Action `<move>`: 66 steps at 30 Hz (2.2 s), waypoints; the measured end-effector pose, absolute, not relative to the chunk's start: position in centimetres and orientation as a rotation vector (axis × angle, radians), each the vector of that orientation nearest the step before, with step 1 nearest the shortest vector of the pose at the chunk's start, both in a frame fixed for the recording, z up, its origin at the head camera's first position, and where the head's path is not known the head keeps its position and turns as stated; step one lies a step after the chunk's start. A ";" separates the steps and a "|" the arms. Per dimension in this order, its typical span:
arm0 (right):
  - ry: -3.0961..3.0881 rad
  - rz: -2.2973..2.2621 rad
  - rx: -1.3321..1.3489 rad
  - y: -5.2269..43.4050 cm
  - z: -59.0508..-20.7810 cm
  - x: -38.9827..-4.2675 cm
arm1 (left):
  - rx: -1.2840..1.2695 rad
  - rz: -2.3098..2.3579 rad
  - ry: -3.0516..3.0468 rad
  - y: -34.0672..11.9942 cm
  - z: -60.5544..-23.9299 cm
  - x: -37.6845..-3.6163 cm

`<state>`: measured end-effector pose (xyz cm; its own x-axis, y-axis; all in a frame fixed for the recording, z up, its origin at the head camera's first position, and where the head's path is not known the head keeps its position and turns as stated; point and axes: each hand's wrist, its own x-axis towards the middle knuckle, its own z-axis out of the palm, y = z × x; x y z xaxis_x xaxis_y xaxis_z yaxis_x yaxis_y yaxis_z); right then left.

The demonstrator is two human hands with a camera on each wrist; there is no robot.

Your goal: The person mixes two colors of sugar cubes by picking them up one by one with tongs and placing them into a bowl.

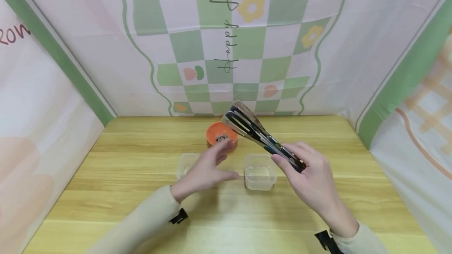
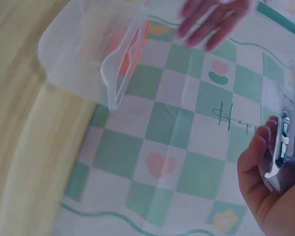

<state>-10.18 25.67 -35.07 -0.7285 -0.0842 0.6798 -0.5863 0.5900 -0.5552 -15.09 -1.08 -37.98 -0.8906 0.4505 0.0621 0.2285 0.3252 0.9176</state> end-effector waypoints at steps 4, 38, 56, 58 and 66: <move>-2.071 0.950 0.725 25.4 -34.8 -9.7 | 0.649 1.862 2.329 -5.1 -36.4 -14.3; -2.813 0.834 0.619 20.4 -35.0 -12.7 | 0.558 1.429 2.382 -16.4 -42.5 -16.0; -2.895 0.681 0.745 18.0 -32.8 -15.3 | 0.522 1.410 2.362 -15.8 -43.5 -16.9; -2.909 0.650 0.758 17.8 -32.6 -15.5 | 0.515 1.423 2.347 -15.9 -43.6 -17.0; -2.945 0.503 0.813 16.5 -31.7 -15.9 | 0.544 1.441 2.308 -15.8 -43.9 -17.3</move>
<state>-15.93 16.46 -31.73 -0.8610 -0.4921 0.1284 -0.5068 0.8094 -0.2967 -17.27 -15.79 -43.91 -0.8593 0.5013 -0.1011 0.1292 0.4041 0.9055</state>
